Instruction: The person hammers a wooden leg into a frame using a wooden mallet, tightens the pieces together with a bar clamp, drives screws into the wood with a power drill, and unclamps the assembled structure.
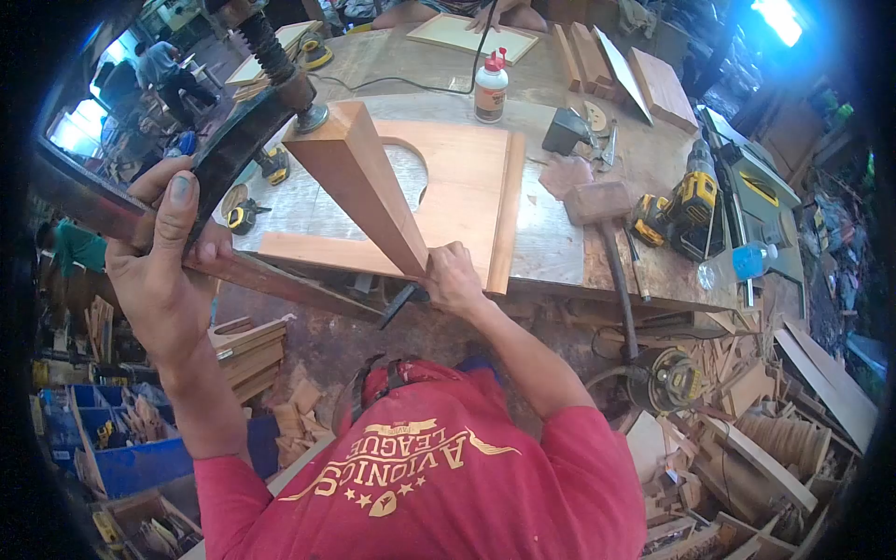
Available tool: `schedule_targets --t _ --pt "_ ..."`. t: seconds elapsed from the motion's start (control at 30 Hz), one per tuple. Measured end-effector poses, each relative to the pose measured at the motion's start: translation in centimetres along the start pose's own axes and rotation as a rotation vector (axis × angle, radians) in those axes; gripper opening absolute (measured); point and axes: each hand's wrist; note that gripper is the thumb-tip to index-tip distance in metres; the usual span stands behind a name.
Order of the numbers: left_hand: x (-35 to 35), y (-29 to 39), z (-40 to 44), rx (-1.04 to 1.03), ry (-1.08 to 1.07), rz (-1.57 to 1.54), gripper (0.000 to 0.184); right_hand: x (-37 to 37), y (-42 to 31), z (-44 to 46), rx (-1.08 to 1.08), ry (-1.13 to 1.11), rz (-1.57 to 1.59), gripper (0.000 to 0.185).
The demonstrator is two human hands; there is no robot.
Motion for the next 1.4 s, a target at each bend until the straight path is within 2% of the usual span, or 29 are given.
schedule_targets --t 0.2,0.4,0.73,0.9,0.93,1.03,1.1,1.3,1.4 --pt "0.1 -0.1 0.0 0.010 0.001 -0.028 0.025 -0.2 0.2 0.1 0.032 0.017 0.008 0.043" --pt "-0.4 0.6 -0.3 0.070 0.052 0.088 0.027 -0.6 0.4 -0.2 0.039 0.058 0.020 0.047" --pt "-1.1 0.7 -1.5 -0.014 0.076 0.199 0.026 -0.8 1.1 0.0 0.079 0.062 0.024 0.049" --pt "-2.7 2.0 -1.8 0.019 0.102 0.308 0.026 -1.3 1.5 0.0 0.131 0.109 0.018 0.048" --pt "-3.0 2.3 -1.6 0.020 0.111 0.322 0.026 -1.4 1.5 -0.3 0.078 0.042 -0.044 0.047" --pt "-2.4 2.2 -1.7 0.011 0.059 0.163 0.022 -0.9 1.8 0.0 0.060 -0.008 -0.100 0.046" --pt "-2.2 2.7 -1.6 0.052 0.027 0.154 0.021 -0.8 1.3 -0.2 0.115 0.095 0.017 0.049" --pt "-2.3 3.0 -2.0 0.074 0.005 0.114 0.021 0.8 -0.1 -0.4 0.070 0.038 0.066 0.054" --pt "-2.3 3.0 -2.0 0.086 -0.006 0.115 0.021 1.0 -0.3 -0.9 0.138 0.121 0.057 0.050"
Point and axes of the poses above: each hand's wrist, its own z-axis towards the middle knuckle, its own x-axis out of the back of the hand, y = z × x, and after that the axes turned 11 degrees about -x, right-handed
